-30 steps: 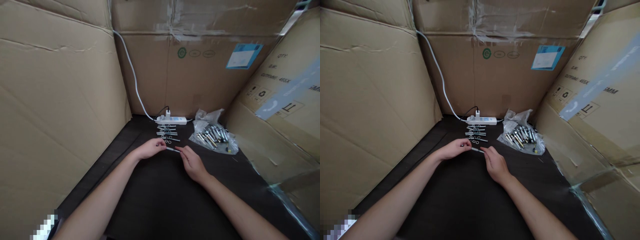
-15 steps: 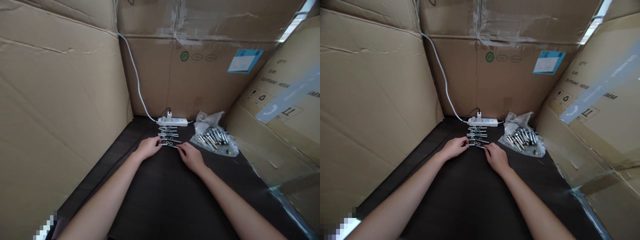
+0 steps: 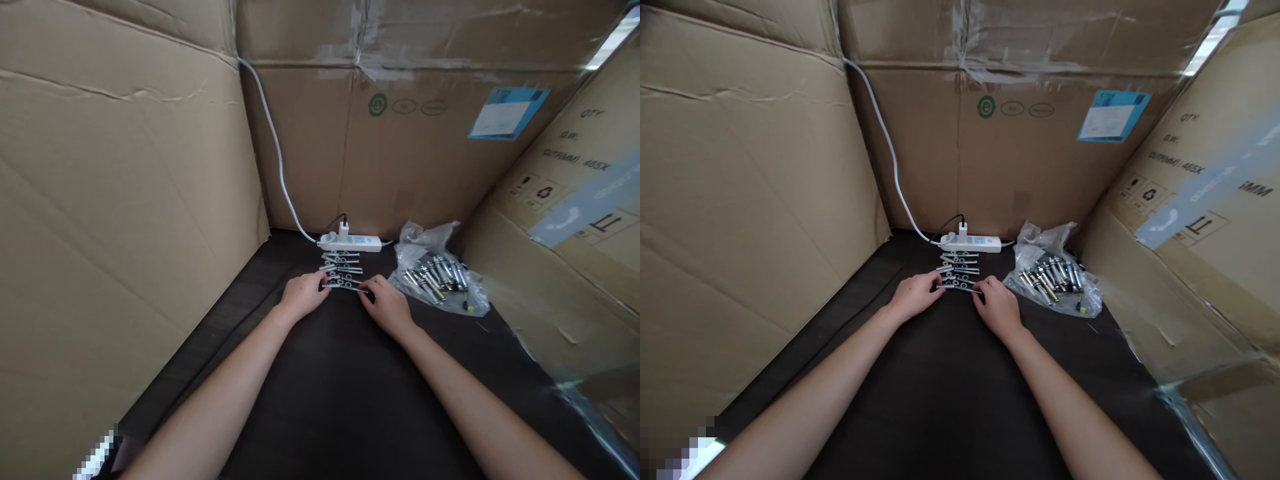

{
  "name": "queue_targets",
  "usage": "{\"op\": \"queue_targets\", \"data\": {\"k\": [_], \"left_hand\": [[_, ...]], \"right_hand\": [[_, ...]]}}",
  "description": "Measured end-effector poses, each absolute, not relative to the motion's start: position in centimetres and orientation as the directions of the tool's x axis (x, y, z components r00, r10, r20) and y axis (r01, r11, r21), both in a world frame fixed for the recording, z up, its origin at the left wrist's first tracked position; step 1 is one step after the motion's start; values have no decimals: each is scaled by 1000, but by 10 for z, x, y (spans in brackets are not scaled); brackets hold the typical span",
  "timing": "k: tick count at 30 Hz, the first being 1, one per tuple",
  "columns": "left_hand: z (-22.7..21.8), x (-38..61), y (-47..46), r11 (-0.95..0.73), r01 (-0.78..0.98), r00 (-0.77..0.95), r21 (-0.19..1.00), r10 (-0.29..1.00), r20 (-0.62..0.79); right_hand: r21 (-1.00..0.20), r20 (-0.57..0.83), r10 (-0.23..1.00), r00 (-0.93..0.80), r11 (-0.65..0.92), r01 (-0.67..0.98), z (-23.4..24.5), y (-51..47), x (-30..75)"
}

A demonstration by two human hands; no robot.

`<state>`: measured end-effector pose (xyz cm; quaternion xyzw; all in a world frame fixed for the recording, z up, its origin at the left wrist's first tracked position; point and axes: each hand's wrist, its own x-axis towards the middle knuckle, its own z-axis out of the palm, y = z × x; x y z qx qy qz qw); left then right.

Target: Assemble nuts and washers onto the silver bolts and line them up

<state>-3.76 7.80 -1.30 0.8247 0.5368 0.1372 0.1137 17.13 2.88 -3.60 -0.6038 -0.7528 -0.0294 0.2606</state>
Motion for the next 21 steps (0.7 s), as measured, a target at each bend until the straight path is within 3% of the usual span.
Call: {"op": "queue_targets", "data": {"k": [6, 14, 21], "left_hand": [[-9, -35, 72, -424, 827, 399, 369, 905, 147], [-11, -11, 45, -729, 628, 718, 272, 678, 158], [-14, -12, 50, -726, 607, 693, 324, 682, 232]], "right_hand": [[-287, 433, 891, -133, 276, 917, -38, 30, 173], [-324, 471, 873, -126, 304, 896, -37, 30, 172], [-320, 468, 872, -142, 317, 893, -37, 30, 172]]}}
